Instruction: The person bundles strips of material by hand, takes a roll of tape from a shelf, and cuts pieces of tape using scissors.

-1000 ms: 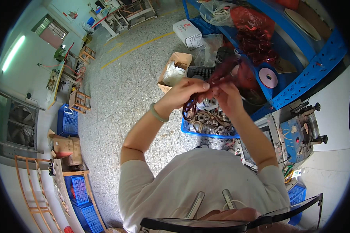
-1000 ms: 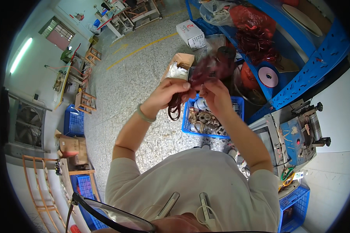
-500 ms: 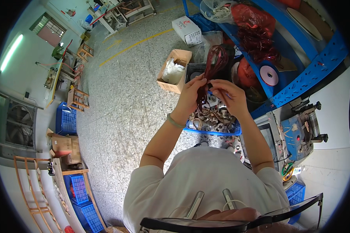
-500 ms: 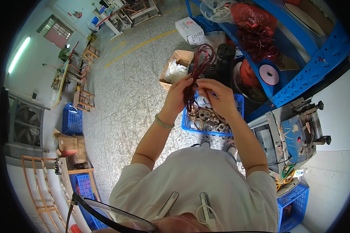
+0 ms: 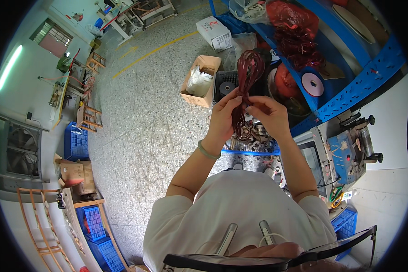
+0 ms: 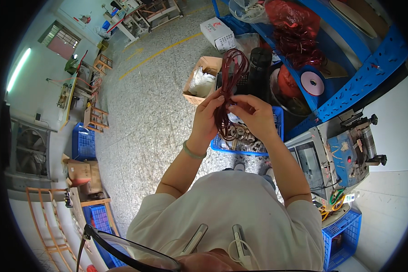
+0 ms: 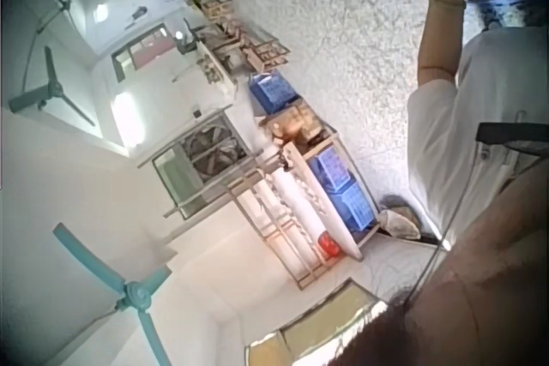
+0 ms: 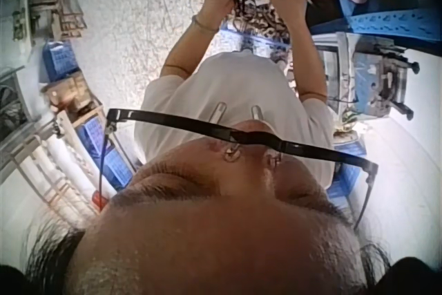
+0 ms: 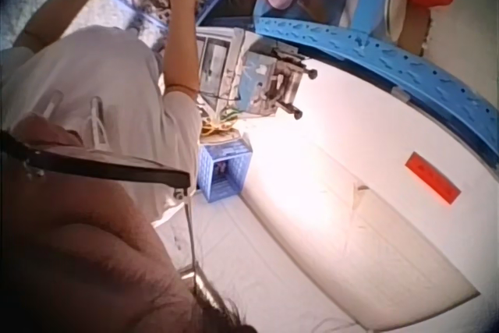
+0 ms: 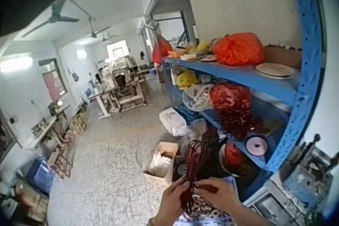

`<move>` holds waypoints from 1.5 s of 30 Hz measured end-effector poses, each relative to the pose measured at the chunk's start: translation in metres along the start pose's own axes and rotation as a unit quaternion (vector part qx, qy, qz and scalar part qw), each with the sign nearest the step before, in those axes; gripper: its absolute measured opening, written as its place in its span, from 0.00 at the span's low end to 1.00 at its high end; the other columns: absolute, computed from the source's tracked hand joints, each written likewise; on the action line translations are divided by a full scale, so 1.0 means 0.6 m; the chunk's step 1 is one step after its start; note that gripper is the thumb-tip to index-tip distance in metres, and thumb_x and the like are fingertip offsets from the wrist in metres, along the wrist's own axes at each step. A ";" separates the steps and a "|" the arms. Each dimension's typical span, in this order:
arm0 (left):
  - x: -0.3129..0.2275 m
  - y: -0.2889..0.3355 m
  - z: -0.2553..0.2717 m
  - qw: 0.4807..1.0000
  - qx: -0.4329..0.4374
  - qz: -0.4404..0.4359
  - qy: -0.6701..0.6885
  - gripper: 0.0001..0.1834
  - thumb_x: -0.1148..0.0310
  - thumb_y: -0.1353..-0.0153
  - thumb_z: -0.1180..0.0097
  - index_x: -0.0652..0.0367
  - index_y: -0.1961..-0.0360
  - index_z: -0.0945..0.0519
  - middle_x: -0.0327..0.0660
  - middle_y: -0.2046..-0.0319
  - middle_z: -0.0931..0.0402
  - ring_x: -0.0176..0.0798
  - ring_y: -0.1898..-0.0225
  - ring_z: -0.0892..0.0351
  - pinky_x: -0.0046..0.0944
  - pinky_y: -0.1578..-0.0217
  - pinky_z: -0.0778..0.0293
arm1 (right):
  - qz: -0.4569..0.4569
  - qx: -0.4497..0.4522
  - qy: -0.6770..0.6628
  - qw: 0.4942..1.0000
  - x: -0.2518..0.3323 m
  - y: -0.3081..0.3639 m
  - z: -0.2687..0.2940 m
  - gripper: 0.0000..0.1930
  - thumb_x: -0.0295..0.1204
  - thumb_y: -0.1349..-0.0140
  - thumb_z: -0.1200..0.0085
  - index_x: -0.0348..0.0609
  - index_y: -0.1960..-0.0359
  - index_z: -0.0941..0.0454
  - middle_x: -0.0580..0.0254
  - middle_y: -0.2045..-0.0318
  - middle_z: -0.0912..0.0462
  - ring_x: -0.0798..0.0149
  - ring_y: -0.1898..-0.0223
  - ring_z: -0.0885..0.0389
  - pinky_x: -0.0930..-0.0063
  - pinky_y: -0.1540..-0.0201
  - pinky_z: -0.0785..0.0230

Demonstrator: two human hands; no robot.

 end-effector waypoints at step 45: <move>-0.023 -0.008 0.008 0.994 -0.062 -0.065 0.064 0.19 0.77 0.39 0.50 0.68 0.47 0.30 0.43 0.59 0.23 0.33 0.62 0.23 0.30 0.60 0.25 | 0.208 0.089 0.124 0.966 0.078 -0.010 -0.020 0.11 0.21 0.51 0.40 0.40 0.63 0.19 0.58 0.62 0.24 0.60 0.61 0.23 0.73 0.60 0.28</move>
Point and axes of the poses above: each hand's wrist, its own y-axis away from the middle knuckle, its own z-axis out of the back of the hand, x = y × z, the point moved 9 cm from there along -y, towards the middle knuckle
